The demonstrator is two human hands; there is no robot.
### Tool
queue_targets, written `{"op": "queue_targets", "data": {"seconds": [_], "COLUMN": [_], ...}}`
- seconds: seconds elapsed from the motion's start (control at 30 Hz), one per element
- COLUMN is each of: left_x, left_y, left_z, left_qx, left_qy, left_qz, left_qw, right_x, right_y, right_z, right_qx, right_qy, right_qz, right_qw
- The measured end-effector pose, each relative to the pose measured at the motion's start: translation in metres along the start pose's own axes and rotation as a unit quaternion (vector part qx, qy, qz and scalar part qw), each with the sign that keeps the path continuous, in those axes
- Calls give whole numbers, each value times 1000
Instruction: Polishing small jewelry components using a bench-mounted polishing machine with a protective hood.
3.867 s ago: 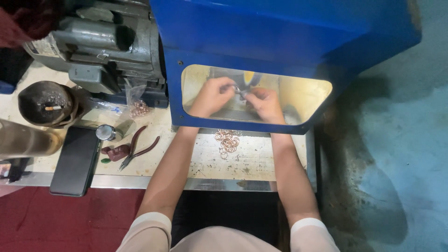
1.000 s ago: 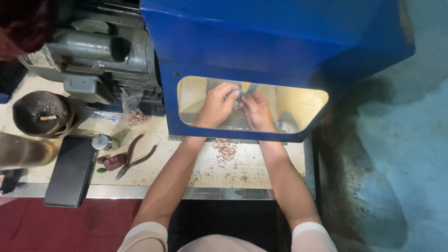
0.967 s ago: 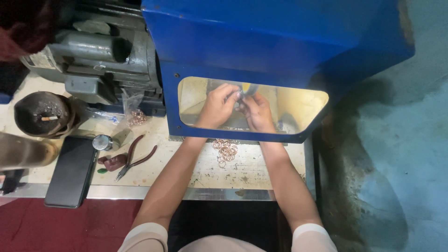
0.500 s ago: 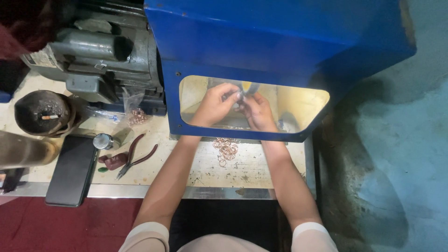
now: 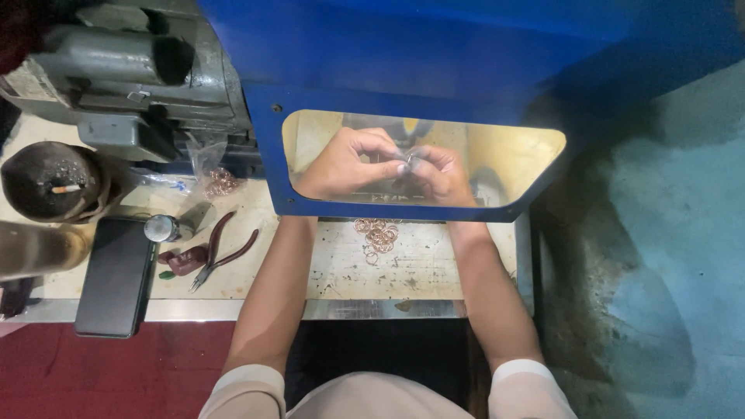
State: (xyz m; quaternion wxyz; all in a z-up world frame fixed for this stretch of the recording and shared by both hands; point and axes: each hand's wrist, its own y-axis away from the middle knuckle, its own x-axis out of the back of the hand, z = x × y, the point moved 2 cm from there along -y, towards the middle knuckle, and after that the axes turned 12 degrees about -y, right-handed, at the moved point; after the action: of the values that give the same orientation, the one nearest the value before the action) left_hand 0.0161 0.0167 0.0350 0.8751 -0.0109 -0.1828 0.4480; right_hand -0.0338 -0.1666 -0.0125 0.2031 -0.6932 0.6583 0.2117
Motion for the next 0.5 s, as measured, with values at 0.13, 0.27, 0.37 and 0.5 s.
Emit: {"op": "queue_targets", "data": {"seconds": [0.13,0.27,0.37,0.5], "left_x": [-1,-3,-7,-14], "left_y": [-1,-3,-4,-6], "left_z": [2,4,0,-2], "left_qx": [-8,-9,4,40], "left_qy": [-2,-4,-9,2], "left_qz": [0,8,30,101], "left_qw": [1000,1000,999,994], "right_x": [-5,-5,5,3], "right_y": [1,0,-7,-17], "right_z": [-4,-6,3,12], "right_qx": [-3,-20,-33,-33], "right_qy": [-15,-13,-27,-51], "right_qz": [-4,-6,19,83], "right_qw": [1000,1000,999,995]}}
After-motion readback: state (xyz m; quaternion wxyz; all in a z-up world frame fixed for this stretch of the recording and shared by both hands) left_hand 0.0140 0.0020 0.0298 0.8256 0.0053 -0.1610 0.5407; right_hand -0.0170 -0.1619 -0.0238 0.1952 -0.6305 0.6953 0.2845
